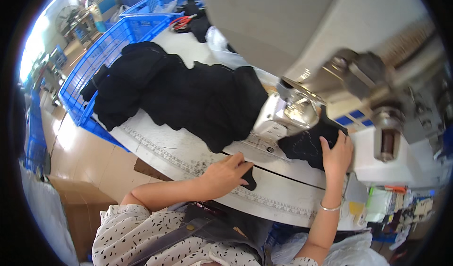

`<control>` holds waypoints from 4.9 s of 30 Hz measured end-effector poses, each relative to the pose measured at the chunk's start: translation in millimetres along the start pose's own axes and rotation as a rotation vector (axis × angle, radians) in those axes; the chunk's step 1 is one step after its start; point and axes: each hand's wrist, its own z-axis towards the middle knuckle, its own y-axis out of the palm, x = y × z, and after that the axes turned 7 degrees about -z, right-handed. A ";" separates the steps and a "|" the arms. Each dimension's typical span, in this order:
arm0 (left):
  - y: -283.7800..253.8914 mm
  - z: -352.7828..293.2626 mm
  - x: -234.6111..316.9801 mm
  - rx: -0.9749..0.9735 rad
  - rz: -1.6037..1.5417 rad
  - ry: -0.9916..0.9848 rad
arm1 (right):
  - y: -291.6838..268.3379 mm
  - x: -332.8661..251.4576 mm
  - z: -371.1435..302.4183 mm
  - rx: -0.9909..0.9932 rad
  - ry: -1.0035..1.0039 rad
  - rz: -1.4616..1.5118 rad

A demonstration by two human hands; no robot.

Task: Sewing together pieces of black fabric to assemble a shoe upper component using an industrial sewing machine.

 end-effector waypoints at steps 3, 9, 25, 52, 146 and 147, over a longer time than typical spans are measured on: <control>-2.2 2.2 2.7 -0.035 -0.115 -0.032 | -2.8 -3.3 -2.2 0.137 -0.029 -0.069; -11.5 5.9 6.8 -0.013 -0.151 -0.107 | -10.9 -7.6 -11.9 0.104 -0.049 -0.211; -7.0 1.9 7.4 0.138 -0.067 0.120 | 3.1 -11.2 30.1 0.193 -0.246 -0.064; -16.9 10.9 9.1 0.033 -0.049 0.017 | -33.7 4.1 -47.1 -0.168 0.098 1.291; -96.7 21.0 52.2 0.127 -1.354 -0.181 | -98.2 -91.4 -108.9 -0.069 -0.322 1.423; -97.3 21.5 52.8 0.133 -1.356 -0.202 | -99.9 -90.1 -109.0 -0.085 -0.318 1.419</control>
